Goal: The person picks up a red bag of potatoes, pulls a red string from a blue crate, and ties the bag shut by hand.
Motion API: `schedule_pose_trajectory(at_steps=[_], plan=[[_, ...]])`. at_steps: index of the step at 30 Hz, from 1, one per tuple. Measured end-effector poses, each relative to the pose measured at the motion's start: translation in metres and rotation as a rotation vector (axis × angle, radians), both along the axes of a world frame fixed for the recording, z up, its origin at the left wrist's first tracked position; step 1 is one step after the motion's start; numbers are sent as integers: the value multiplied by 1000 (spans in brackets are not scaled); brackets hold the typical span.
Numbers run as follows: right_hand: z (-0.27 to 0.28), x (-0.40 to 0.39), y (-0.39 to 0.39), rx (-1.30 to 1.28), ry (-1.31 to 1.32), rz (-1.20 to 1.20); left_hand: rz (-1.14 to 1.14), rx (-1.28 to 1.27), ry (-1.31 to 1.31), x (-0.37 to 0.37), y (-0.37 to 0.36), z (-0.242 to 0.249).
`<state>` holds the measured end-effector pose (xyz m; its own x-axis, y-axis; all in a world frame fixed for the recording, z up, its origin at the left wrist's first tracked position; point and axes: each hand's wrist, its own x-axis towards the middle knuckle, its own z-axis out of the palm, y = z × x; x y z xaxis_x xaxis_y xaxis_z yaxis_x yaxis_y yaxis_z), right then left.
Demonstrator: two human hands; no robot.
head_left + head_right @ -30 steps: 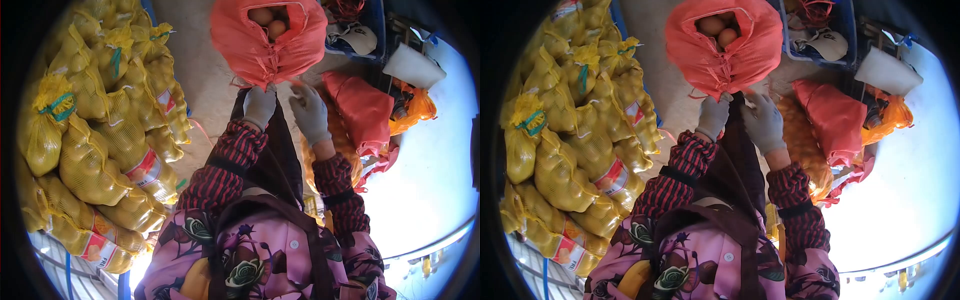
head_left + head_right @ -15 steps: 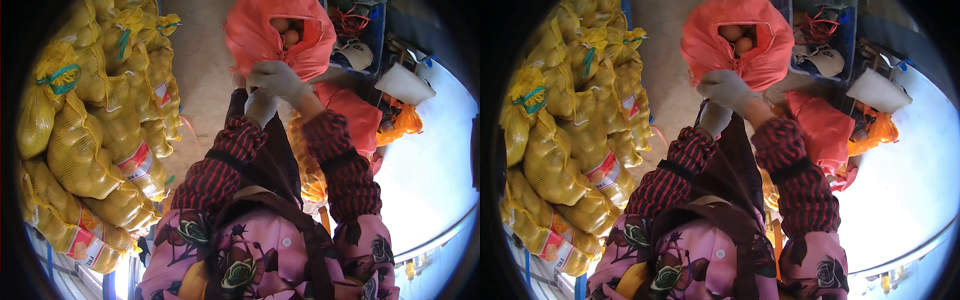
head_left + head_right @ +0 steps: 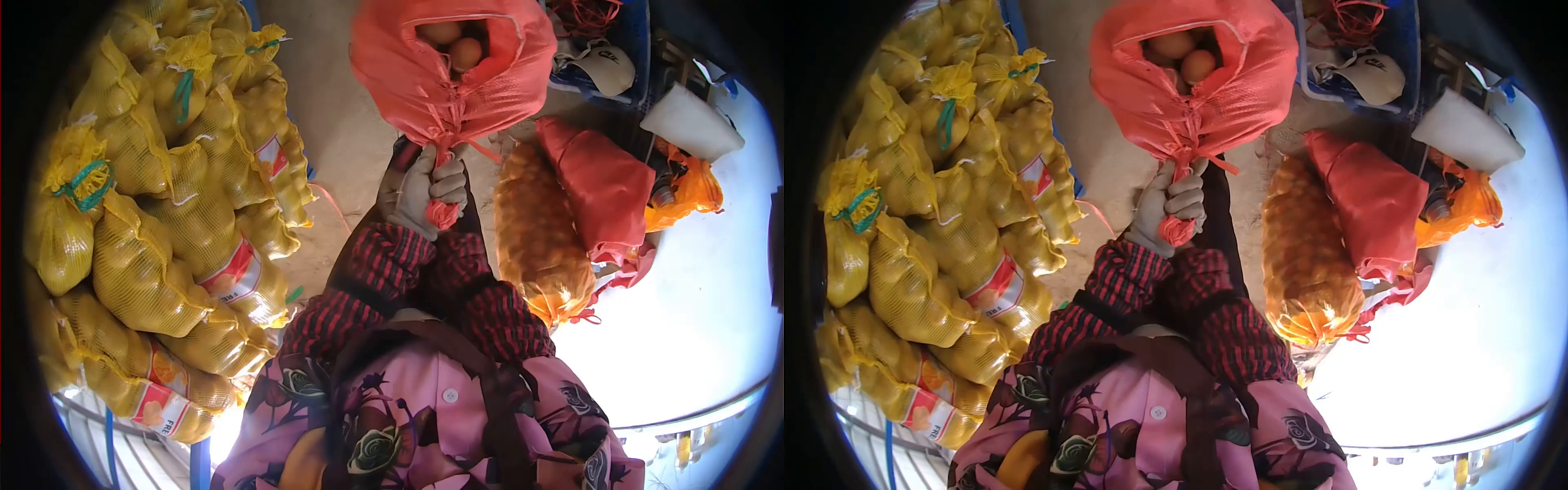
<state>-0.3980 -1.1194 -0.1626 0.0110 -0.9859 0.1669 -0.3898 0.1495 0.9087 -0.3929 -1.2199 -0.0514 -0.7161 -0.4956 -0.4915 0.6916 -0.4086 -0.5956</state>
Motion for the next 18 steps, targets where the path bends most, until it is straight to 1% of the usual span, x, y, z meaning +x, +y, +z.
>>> schedule_pose_trajectory(at_steps=[1, 2, 3, 4, 5, 6, 7, 8, 9, 10, 11, 12, 13, 14, 15, 16, 17, 18], plan=[[12, 8, 2, 169, 358, 248, 103, 141, 45, -3, -2, 2], [28, 9, 6, 249, 898, 545, 70, 144, -5, 0, -5, 3], [44, 4, 12, 230, 1363, 805, 63, 136, 0, 1, -7, 3], [58, -1, 22, -165, 2083, 1175, -79, 31, -166, 3, -7, 2], [65, -15, 27, -454, 2415, 1374, -219, -74, -332, 7, -7, 1], [73, -28, 21, -429, 2423, 1470, -845, -332, -893, 18, -30, 15], [68, -46, 11, -339, 2452, 1646, -835, -350, -895, 16, -36, -1], [69, -70, -1, -162, 2502, 1816, -969, -510, -1136, 13, -31, -18], [73, -96, -15, 25, 2597, 1917, -1097, -679, -1376, 12, -28, -27], [83, -112, -39, 79, 3145, 2136, -1187, -847, -1510, 12, -35, -19], [94, -133, -64, -37, 3333, 1799, -1182, -853, -1502, 12, -36, -20], [113, -140, -95, -155, 3398, 1473, -1330, -933, -1580, 12, -35, -23], [138, -137, -124, -258, 3328, 1259, -1478, -1008, -1658, 12, -32, -26], [153, -127, -146, -359, 3237, 1051, -1471, -998, -1660, 13, -27, -27], [155, -119, -156, -378, 3235, 1046, -1279, -1279, -1863, 17, -22, -28], [152, -111, -166, -778, 3561, 736, -1048, -1560, -2046, 20, -20, -26], [148, -105, -173, -1231, 3797, 301, -1053, -1558, -2055, 24, -21, -26], [141, -106, -175, -1222, 3793, 295, -1109, -1381, -1865, 26, -27, -20]])
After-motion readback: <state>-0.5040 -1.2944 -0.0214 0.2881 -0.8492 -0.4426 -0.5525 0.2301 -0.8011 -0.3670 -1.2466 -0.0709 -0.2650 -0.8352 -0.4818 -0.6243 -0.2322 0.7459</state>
